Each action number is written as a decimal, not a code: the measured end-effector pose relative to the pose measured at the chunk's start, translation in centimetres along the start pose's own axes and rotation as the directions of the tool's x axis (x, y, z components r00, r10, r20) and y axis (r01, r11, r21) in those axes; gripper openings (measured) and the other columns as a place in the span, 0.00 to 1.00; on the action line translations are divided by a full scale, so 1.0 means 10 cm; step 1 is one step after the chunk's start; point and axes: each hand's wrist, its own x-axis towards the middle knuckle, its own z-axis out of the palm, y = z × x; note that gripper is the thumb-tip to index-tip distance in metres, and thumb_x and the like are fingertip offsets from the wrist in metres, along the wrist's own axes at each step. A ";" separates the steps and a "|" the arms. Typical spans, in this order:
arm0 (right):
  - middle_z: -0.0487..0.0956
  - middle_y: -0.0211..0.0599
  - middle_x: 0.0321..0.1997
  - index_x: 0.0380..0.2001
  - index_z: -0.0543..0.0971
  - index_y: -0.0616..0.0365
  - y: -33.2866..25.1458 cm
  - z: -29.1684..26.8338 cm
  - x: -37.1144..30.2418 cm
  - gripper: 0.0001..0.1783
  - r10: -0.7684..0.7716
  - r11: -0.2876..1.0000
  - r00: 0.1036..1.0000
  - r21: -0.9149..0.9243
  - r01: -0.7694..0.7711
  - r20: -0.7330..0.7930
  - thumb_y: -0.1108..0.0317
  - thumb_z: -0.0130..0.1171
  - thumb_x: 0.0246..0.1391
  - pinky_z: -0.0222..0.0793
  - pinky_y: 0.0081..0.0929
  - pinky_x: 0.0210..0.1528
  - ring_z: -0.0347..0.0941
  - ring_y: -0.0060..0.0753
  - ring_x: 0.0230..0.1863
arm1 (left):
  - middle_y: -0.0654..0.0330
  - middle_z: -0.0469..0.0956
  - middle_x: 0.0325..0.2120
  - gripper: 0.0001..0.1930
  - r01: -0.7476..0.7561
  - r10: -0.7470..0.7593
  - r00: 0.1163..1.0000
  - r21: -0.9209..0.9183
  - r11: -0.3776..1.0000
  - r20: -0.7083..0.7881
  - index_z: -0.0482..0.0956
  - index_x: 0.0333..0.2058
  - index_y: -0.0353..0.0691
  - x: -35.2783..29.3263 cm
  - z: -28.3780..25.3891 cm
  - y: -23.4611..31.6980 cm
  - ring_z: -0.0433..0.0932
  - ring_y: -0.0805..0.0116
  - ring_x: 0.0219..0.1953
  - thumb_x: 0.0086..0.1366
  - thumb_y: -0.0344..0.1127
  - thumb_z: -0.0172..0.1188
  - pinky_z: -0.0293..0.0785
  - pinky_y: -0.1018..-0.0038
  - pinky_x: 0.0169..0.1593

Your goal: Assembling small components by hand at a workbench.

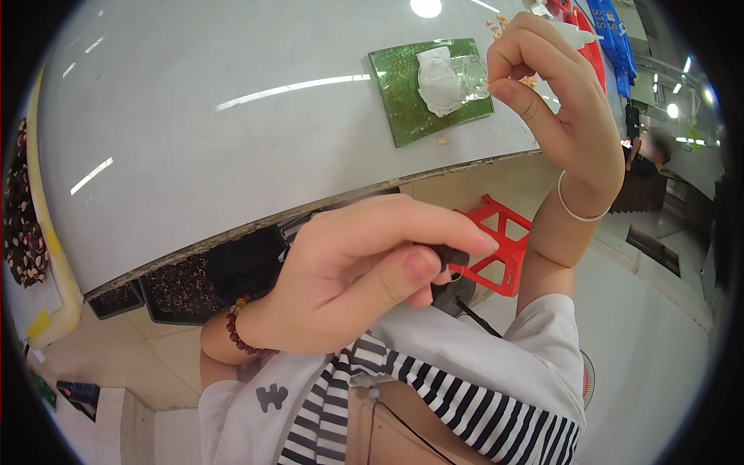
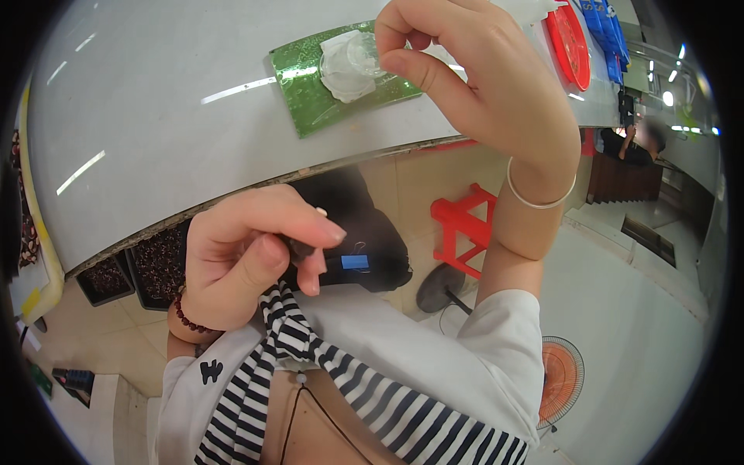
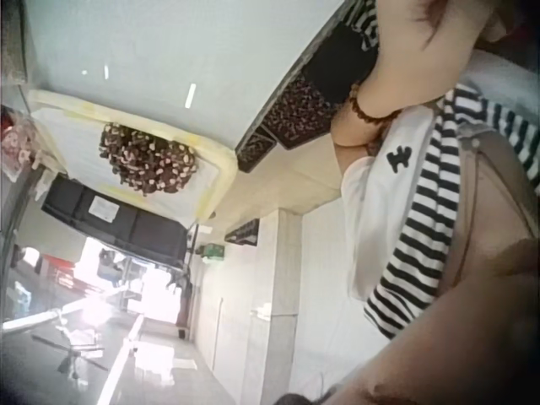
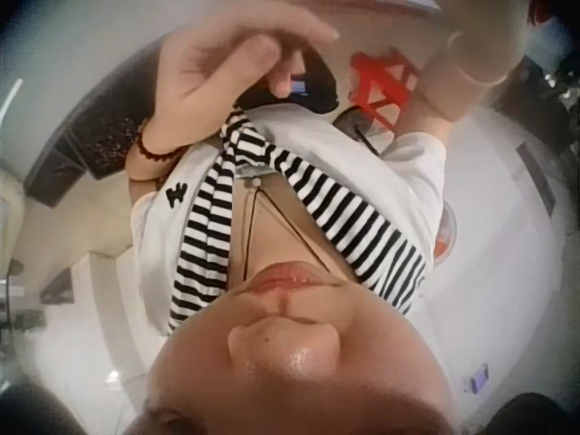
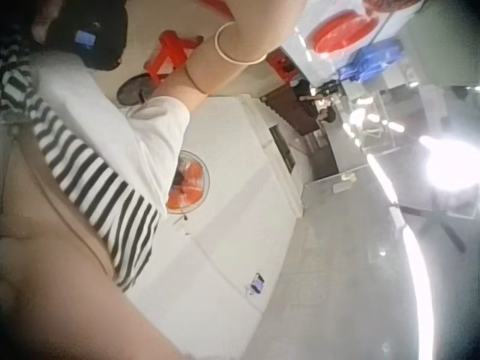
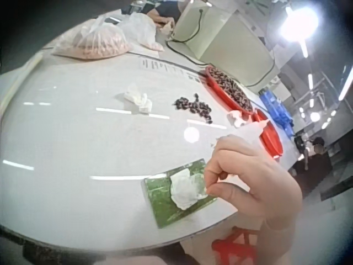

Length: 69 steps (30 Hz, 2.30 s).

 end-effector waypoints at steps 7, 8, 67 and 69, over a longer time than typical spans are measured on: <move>0.64 0.31 0.26 0.24 0.68 0.61 -0.20 0.10 -0.06 0.09 0.104 0.993 0.976 0.070 -0.092 -0.193 0.71 0.58 0.49 0.54 0.21 0.30 0.59 0.26 0.28 | 0.48 0.76 0.31 0.14 -0.056 0.057 0.983 0.011 0.998 -0.173 0.70 0.43 0.27 -0.03 0.06 -0.03 0.75 0.72 0.25 0.64 0.33 0.54 0.73 0.79 0.31; 0.64 0.31 0.26 0.24 0.68 0.61 -0.24 0.17 -0.12 0.09 0.106 0.993 0.974 0.070 -0.094 -0.198 0.71 0.58 0.49 0.54 0.21 0.30 0.59 0.26 0.28 | 0.49 0.75 0.29 0.14 -0.076 0.088 0.980 0.072 0.995 -0.178 0.70 0.43 0.27 -0.03 0.05 -0.04 0.75 0.71 0.25 0.64 0.32 0.54 0.73 0.79 0.31; 0.79 0.36 0.33 0.32 0.78 0.65 0.50 -0.02 -0.05 0.05 0.079 0.995 0.711 0.096 -0.017 -0.699 0.79 0.55 0.51 0.67 0.19 0.31 0.72 0.24 0.29 | 0.61 0.72 0.32 0.12 0.144 -0.128 0.990 -0.554 0.820 0.068 0.70 0.43 0.34 -0.01 0.03 -0.07 0.72 0.82 0.27 0.66 0.36 0.52 0.69 0.87 0.27; 0.79 0.41 0.29 0.30 0.79 0.62 0.32 -0.21 0.26 0.07 0.256 0.945 0.825 -0.051 -0.324 -0.504 0.74 0.55 0.46 0.70 0.25 0.36 0.76 0.32 0.33 | 0.62 0.72 0.31 0.12 0.165 -0.153 0.986 -0.537 0.828 0.068 0.71 0.42 0.34 0.00 0.05 0.00 0.71 0.83 0.26 0.65 0.36 0.54 0.68 0.87 0.27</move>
